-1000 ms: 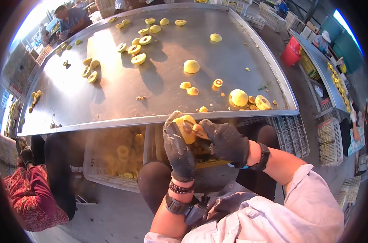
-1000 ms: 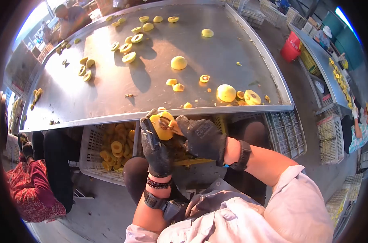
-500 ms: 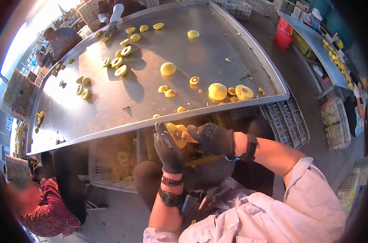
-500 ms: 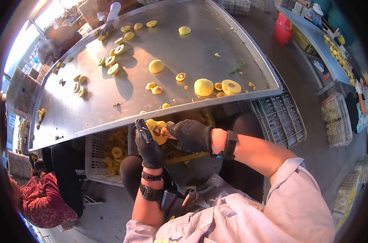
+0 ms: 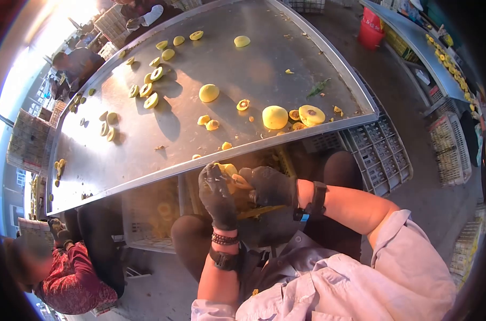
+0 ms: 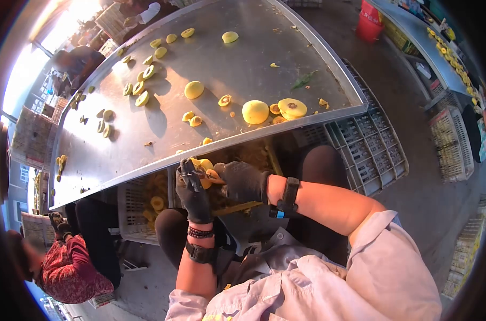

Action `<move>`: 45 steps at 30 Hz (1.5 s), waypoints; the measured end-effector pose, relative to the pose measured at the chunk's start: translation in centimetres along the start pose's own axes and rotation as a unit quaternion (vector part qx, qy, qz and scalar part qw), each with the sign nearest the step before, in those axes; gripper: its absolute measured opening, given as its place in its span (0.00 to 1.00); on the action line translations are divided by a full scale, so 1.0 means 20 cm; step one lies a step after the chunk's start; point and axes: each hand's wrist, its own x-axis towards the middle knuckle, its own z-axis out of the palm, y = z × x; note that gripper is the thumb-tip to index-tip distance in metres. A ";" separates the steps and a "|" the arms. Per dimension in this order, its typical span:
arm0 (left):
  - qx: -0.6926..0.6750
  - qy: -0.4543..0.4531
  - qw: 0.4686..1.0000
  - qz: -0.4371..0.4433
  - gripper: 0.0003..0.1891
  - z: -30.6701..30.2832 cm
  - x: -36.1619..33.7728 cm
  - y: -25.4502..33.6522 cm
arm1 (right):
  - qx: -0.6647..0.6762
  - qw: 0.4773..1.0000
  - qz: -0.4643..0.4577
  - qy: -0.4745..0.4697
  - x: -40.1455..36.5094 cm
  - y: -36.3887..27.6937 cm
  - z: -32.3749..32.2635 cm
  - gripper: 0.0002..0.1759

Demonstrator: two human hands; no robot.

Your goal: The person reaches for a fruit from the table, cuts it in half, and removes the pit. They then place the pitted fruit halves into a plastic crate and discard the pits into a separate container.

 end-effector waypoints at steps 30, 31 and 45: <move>-0.286 0.179 0.928 -0.158 0.23 -0.43 0.12 -0.17 | 0.522 0.811 0.142 -0.221 0.11 -0.33 0.09 0.13; -0.397 0.196 0.875 -0.197 0.25 -0.52 0.15 -0.19 | 0.507 0.817 0.123 -0.244 0.11 -0.31 0.05 0.14; -0.555 0.138 0.778 -0.261 0.26 -0.63 0.22 -0.06 | -0.342 0.872 -0.107 -0.334 0.63 -0.56 -0.22 0.16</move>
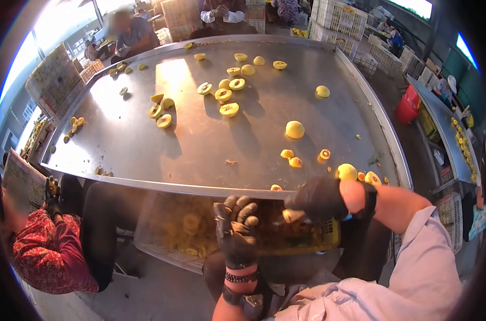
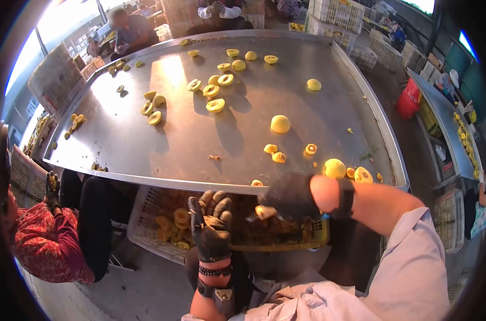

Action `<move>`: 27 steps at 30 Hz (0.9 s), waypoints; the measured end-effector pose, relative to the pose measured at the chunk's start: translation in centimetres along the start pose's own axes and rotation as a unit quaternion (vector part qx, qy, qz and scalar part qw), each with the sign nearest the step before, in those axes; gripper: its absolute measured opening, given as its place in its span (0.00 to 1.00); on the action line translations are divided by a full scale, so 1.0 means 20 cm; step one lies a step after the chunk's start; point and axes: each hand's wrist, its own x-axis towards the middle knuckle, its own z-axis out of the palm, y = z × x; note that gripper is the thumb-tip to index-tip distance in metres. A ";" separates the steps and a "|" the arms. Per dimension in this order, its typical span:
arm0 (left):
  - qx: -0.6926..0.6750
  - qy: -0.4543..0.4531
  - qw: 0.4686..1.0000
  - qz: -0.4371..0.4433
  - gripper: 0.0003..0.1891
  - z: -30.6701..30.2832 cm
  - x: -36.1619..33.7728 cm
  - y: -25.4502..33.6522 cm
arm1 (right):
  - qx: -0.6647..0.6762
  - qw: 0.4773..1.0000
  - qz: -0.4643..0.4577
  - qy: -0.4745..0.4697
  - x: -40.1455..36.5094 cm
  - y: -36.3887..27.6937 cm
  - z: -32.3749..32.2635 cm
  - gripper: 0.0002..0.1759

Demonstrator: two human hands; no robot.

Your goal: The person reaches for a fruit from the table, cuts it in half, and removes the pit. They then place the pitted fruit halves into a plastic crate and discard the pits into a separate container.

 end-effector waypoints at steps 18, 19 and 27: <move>0.070 -0.074 0.994 -0.038 0.28 0.07 0.08 -0.03 | 0.196 0.915 0.233 0.264 1.27 0.93 -0.39 0.24; 0.070 -0.074 0.994 -0.040 0.27 0.07 0.08 -0.03 | 0.214 0.910 0.227 0.272 1.25 0.91 -0.37 0.23; 0.287 -0.005 0.893 0.348 0.22 0.09 0.02 -0.07 | 0.713 0.673 0.055 0.189 0.59 0.11 -0.12 0.13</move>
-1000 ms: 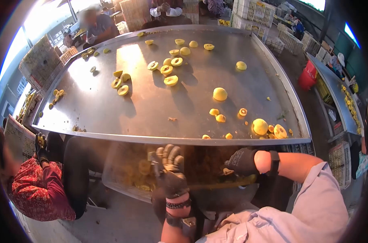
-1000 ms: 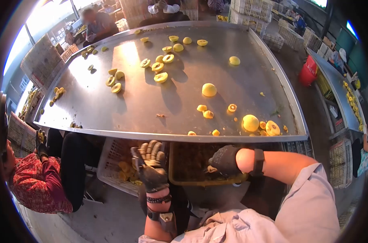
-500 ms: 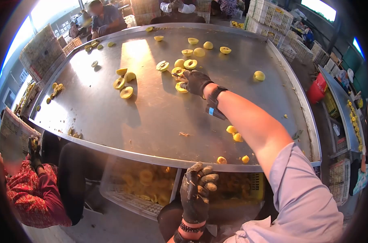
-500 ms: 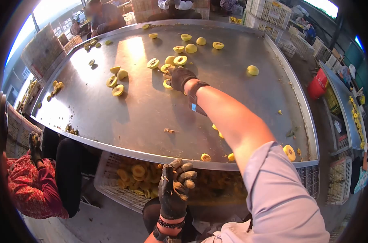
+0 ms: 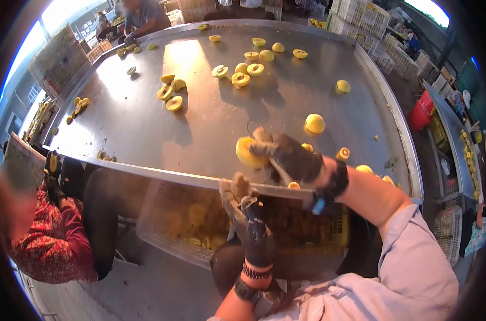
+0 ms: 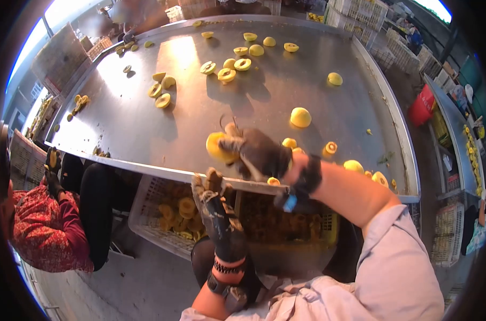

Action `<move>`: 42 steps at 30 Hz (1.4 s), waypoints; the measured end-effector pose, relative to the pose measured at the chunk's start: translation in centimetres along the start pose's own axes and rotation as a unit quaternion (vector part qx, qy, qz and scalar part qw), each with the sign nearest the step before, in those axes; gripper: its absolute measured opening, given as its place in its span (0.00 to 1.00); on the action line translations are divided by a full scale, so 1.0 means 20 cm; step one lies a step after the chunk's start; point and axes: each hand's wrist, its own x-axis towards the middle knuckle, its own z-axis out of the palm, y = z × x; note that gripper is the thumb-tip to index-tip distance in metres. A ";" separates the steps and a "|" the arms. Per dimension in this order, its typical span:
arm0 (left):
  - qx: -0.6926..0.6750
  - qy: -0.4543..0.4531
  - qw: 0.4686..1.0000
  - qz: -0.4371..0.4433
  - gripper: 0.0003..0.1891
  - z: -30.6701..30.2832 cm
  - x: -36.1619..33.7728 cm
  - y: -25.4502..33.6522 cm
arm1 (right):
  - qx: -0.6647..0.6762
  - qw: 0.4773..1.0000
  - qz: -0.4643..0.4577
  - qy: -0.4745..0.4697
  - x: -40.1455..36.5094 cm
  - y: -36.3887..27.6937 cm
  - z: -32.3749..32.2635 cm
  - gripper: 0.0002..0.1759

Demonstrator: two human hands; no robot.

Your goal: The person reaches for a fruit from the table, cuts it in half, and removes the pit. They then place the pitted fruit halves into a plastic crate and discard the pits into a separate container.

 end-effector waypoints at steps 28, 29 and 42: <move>0.360 -0.115 0.892 0.248 0.27 0.09 -0.21 -0.16 | -0.630 0.721 -0.263 0.119 -0.73 0.41 -0.07 0.15; 0.340 -0.110 0.910 0.213 0.24 0.09 -0.21 -0.17 | -0.629 0.724 -0.263 0.106 -0.72 0.43 -0.08 0.15; 0.359 -0.165 0.892 0.219 0.16 0.11 -0.19 -0.09 | -0.259 0.964 -0.033 -0.046 -0.82 0.31 -0.03 0.15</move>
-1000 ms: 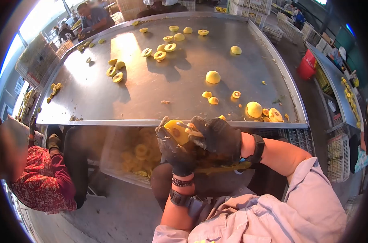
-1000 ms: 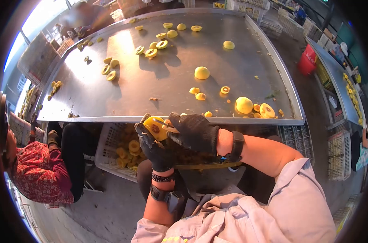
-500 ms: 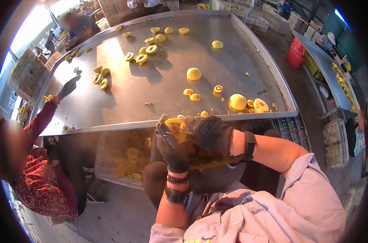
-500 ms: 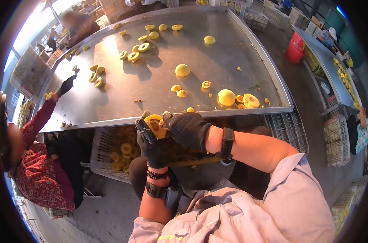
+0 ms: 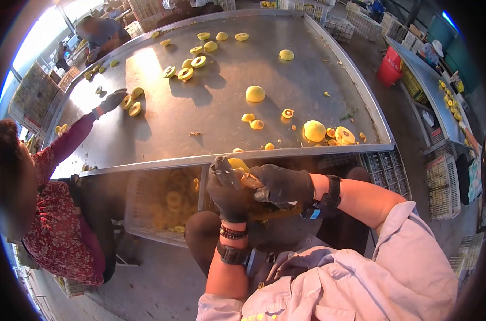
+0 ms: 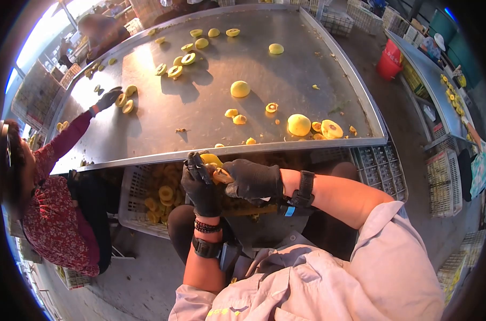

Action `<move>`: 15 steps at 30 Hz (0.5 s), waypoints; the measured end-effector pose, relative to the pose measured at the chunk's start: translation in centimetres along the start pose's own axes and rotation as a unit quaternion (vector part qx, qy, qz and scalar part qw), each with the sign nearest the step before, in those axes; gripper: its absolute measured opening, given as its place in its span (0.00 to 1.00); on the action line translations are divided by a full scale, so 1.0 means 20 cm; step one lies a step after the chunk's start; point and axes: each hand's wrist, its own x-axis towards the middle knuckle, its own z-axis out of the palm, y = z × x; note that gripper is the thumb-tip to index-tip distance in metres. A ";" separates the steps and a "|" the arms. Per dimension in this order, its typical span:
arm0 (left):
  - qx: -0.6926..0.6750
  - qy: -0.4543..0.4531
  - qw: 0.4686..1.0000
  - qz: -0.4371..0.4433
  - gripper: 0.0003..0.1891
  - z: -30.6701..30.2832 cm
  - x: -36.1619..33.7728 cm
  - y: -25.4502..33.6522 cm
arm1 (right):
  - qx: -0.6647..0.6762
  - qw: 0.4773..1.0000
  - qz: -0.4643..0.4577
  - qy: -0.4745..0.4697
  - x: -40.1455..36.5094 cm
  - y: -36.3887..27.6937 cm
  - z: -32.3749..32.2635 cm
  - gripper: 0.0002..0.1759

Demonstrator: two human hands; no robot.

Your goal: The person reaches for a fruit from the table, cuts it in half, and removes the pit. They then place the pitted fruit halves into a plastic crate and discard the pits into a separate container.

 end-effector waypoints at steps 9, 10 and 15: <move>-0.137 -0.129 0.969 -0.161 0.18 0.07 -0.04 -0.03 | -0.135 0.965 -0.186 0.128 0.06 0.30 0.03 0.11; -0.140 -0.134 0.967 -0.166 0.18 0.07 -0.06 -0.03 | -0.151 0.963 -0.184 0.130 0.06 0.31 0.03 0.11; 0.105 -0.055 0.990 0.077 0.22 0.11 -0.05 -0.06 | 0.169 0.984 0.043 -0.035 -0.03 0.14 0.00 0.07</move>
